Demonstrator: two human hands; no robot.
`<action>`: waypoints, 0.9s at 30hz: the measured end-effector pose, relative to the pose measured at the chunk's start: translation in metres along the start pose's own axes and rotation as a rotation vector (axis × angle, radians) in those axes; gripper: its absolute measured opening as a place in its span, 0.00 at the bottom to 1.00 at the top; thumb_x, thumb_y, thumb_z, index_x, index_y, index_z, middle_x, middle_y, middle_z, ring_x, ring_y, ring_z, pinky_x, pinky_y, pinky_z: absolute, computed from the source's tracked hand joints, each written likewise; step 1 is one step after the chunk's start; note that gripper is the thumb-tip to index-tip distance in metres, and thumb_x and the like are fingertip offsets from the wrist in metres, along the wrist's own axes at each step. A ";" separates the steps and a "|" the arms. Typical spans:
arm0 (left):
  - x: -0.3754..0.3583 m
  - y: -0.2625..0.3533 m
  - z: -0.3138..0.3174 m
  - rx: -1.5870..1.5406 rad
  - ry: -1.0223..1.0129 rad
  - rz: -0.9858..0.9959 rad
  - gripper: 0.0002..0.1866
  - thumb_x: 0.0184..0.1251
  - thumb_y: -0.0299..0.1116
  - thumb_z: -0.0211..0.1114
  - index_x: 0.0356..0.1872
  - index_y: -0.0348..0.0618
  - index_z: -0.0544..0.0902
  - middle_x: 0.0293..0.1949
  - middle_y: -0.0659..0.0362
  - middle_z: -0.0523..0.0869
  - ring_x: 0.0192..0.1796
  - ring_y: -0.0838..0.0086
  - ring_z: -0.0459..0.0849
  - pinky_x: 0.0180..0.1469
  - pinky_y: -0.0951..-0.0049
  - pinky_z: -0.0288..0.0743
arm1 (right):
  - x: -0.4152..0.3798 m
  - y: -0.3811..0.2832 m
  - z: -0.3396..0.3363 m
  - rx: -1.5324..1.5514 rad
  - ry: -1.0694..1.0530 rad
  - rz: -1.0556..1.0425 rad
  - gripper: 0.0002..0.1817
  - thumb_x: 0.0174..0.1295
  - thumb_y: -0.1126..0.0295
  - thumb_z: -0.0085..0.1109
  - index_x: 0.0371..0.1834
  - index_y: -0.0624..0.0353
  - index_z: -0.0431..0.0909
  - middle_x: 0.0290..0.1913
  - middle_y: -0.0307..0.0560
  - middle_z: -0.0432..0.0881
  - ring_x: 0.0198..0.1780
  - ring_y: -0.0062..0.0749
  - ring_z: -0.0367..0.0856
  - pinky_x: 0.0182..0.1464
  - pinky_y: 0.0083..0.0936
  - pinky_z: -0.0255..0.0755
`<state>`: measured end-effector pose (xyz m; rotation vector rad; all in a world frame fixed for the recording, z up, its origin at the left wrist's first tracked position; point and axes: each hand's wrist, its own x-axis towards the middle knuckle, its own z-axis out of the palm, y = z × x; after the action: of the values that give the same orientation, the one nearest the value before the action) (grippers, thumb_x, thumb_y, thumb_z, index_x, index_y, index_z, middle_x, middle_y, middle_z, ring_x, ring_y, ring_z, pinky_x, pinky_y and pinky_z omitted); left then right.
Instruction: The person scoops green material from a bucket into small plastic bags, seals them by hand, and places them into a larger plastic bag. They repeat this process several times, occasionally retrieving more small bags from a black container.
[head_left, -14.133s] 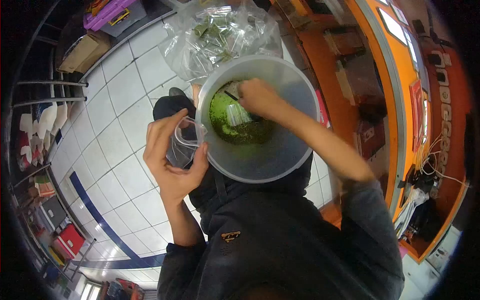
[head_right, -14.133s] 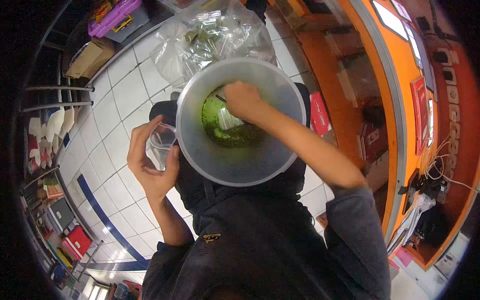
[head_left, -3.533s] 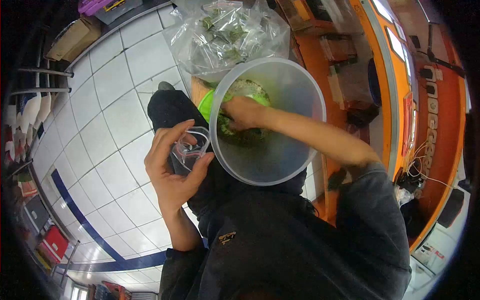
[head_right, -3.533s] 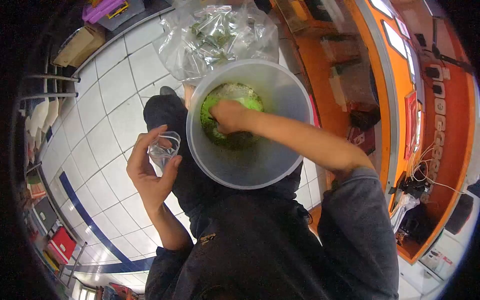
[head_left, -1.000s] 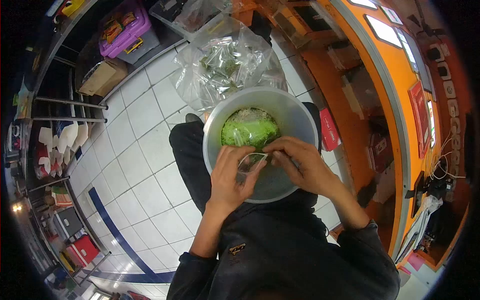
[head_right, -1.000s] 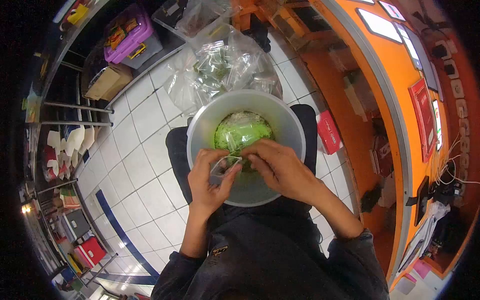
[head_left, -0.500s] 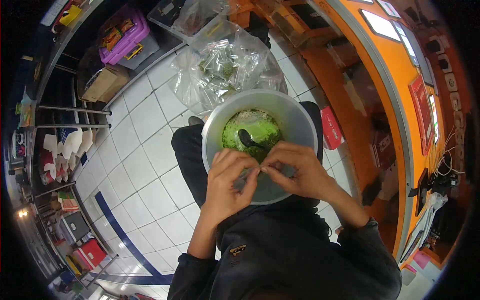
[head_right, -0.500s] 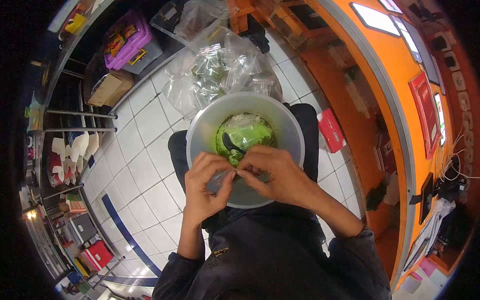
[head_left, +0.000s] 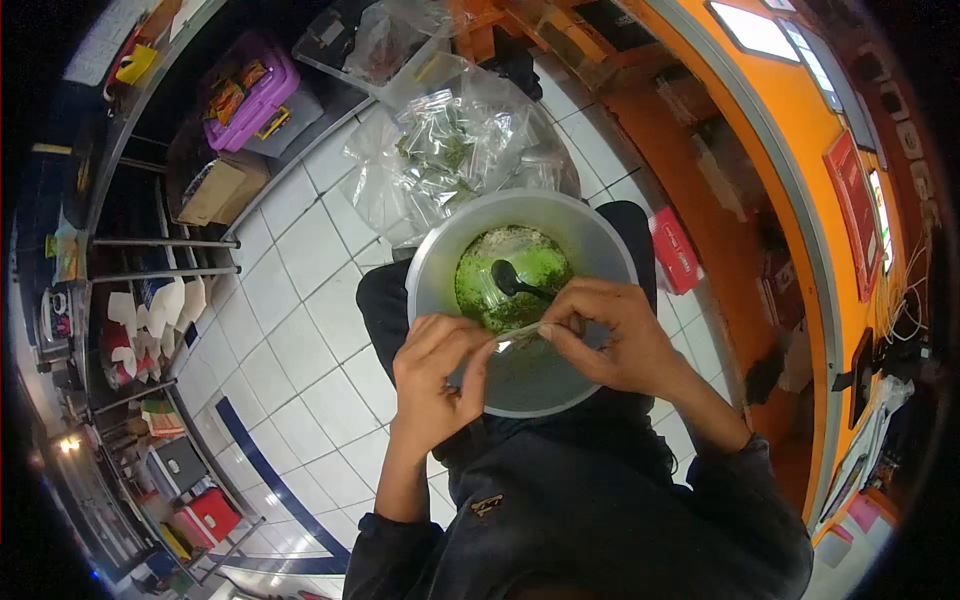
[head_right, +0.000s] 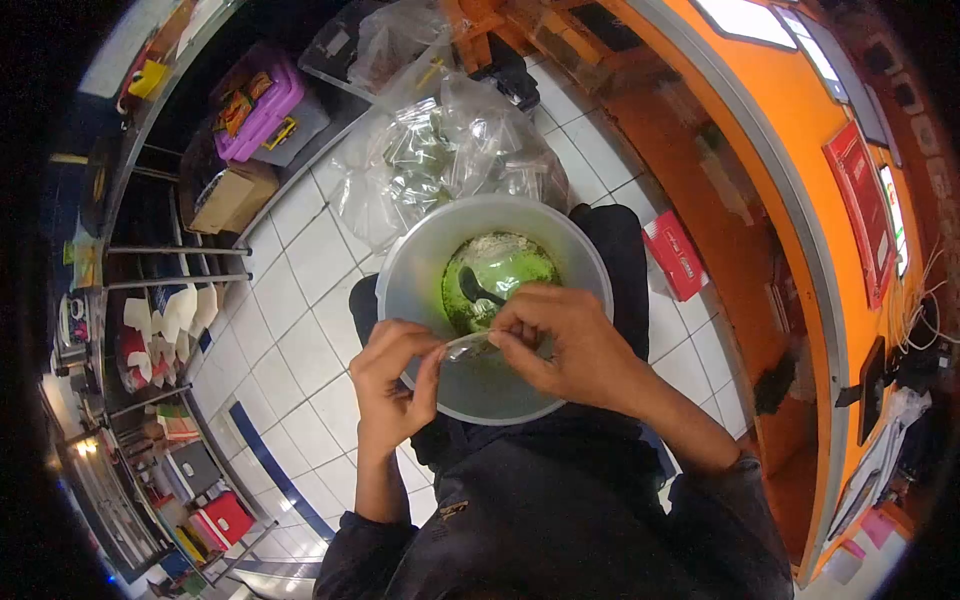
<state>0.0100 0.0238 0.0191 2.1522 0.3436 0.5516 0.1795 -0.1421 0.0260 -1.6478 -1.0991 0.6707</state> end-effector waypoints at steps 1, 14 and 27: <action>0.004 0.000 -0.002 0.047 -0.001 0.037 0.05 0.56 0.19 0.71 0.34 0.36 0.88 0.34 0.53 0.88 0.37 0.59 0.87 0.44 0.64 0.77 | 0.001 0.001 0.000 0.012 -0.009 0.019 0.03 0.64 0.78 0.69 0.38 0.65 0.84 0.31 0.47 0.83 0.30 0.28 0.82 0.33 0.27 0.74; 0.144 -0.039 -0.019 0.344 0.135 0.065 0.16 0.70 0.23 0.69 0.58 0.33 0.87 0.33 0.55 0.88 0.36 0.76 0.85 0.46 0.73 0.78 | -0.011 0.038 -0.003 0.057 -0.049 0.196 0.16 0.75 0.74 0.57 0.64 0.64 0.81 0.46 0.58 0.90 0.49 0.38 0.92 0.48 0.31 0.84; 0.107 -0.038 0.122 0.951 -0.856 0.165 0.10 0.56 0.28 0.70 0.40 0.41 0.86 0.36 0.51 0.88 0.43 0.60 0.91 0.41 0.61 0.85 | -0.035 0.048 0.001 -0.238 0.030 0.096 0.15 0.65 0.75 0.63 0.55 0.66 0.81 0.43 0.58 0.89 0.43 0.48 0.89 0.48 0.40 0.83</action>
<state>0.1622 0.0085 -0.0473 3.0783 -0.0955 -0.6139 0.1796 -0.1770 -0.0225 -1.9177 -1.1181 0.5917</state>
